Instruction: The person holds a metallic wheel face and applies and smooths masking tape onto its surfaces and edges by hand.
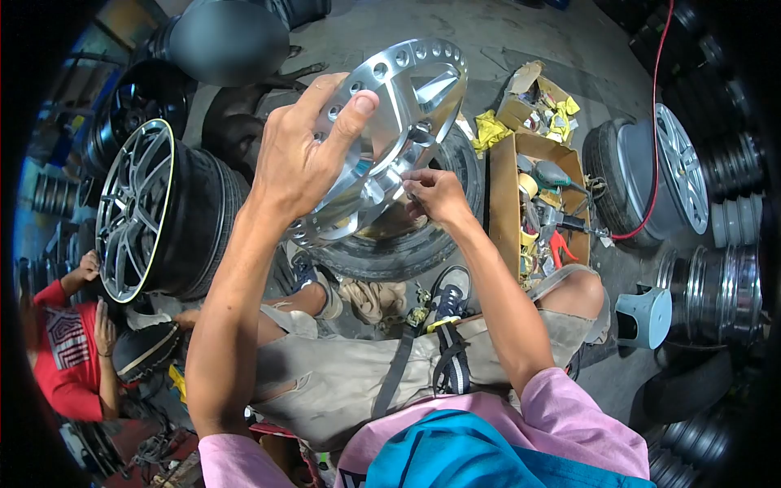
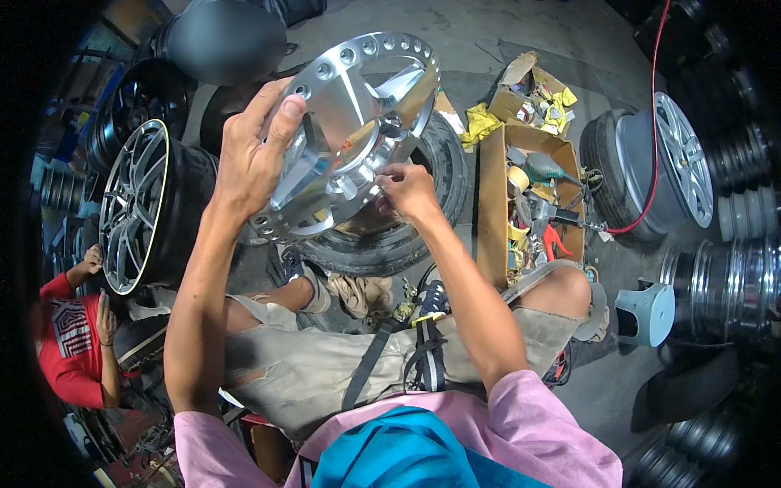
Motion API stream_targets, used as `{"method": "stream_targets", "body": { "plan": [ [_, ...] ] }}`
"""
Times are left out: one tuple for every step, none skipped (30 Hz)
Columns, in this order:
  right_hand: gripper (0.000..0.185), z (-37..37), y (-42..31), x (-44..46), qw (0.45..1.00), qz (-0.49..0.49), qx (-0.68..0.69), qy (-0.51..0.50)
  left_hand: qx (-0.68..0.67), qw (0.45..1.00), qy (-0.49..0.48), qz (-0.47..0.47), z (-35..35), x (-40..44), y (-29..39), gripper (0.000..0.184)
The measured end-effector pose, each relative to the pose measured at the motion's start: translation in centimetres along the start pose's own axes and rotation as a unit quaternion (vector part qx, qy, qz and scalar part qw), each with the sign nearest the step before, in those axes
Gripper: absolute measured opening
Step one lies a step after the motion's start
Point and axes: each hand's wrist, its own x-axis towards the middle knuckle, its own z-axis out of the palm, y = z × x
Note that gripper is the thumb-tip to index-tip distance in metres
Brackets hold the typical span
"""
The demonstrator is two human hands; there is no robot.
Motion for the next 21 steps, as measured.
{"method": "stream_targets", "body": {
  "plan": [
    [0.026,0.0,0.0,-0.1,1.0,0.001,-0.002,0.0,0.0,1.0,0.002,0.006,0.1,-0.1,0.0,0.06],
    [0.025,0.1,0.1,-0.3,1.0,-0.005,-0.007,0.007,-0.002,1.0,0.002,0.005,0.1,-0.1,0.0,0.06],
    [0.025,0.2,0.1,-0.5,1.0,-0.012,-0.011,0.015,0.001,1.0,-0.006,-0.001,0.1,-0.1,-0.2,0.061],
    [0.025,0.6,0.0,-0.6,1.0,-0.013,-0.01,0.016,0.005,1.0,-0.015,-0.006,0.0,-0.1,-0.2,0.061],
    [0.026,1.2,-0.1,-0.5,1.0,-0.018,0.006,0.021,0.005,1.0,-0.016,-0.005,0.1,0.0,-0.2,0.061],
    [0.026,1.7,-0.2,-0.5,0.999,-0.024,0.021,0.025,0.008,1.0,-0.013,-0.003,0.1,0.0,-0.2,0.062],
    [0.026,1.8,-0.2,-0.5,0.999,-0.025,0.022,0.025,0.01,1.0,-0.009,-0.002,0.1,0.1,-0.2,0.063],
    [0.027,1.9,-0.3,-0.5,0.999,-0.025,0.015,0.028,0.01,1.0,-0.009,-0.001,0.2,0.1,-0.1,0.063],
    [0.027,2.0,-0.3,-0.5,0.999,-0.024,0.007,0.031,0.006,1.0,-0.009,-0.001,0.2,0.0,0.0,0.063],
    [0.027,1.9,-0.3,-0.7,0.999,-0.024,0.006,0.03,0.003,1.0,-0.007,-0.001,0.1,0.0,0.0,0.063],
    [0.027,1.6,-0.2,-1.0,0.999,-0.024,-0.011,0.039,0.004,1.0,-0.005,-0.003,0.2,0.0,-0.1,0.063],
    [0.027,1.5,-0.3,-1.4,0.998,-0.022,-0.027,0.048,0.0,1.0,0.005,0.014,0.3,-0.1,-0.2,0.063],
    [0.027,1.6,-0.5,-1.6,0.998,-0.02,-0.028,0.048,-0.003,0.999,0.015,0.033,0.4,-0.1,-0.2,0.062],
    [0.028,1.9,-0.7,-1.7,0.999,-0.011,-0.021,0.045,-0.004,0.999,0.014,0.033,0.4,-0.1,-0.2,0.062],
    [0.029,2.3,-0.9,-1.8,0.999,-0.004,-0.013,0.044,0.003,1.0,0.007,0.02,0.4,-0.1,-0.3,0.061],
    [0.029,2.7,-0.7,-1.6,0.999,-0.005,-0.011,0.045,0.009,1.0,0.0,0.009,0.3,0.0,-0.2,0.06],
    [0.03,3.2,-0.4,-1.3,0.999,-0.02,0.003,0.048,0.01,1.0,-0.001,0.011,0.3,0.0,-0.1,0.06],
    [0.03,3.4,-0.3,-1.2,0.998,-0.035,0.015,0.051,0.01,1.0,-0.002,0.005,0.3,0.0,-0.1,0.06],
    [0.03,3.3,-0.2,-1.2,0.998,-0.037,0.015,0.051,0.011,1.0,-0.002,-0.001,0.3,0.1,0.0,0.06],
    [0.03,3.2,0.0,-1.4,0.997,-0.036,0.018,0.061,0.011,1.0,0.0,0.0,0.3,0.1,0.2,0.06],
    [0.03,3.2,0.1,-1.5,0.997,-0.033,0.021,0.07,0.0,1.0,0.005,0.005,0.5,0.1,0.4,0.06]
  ]
}}
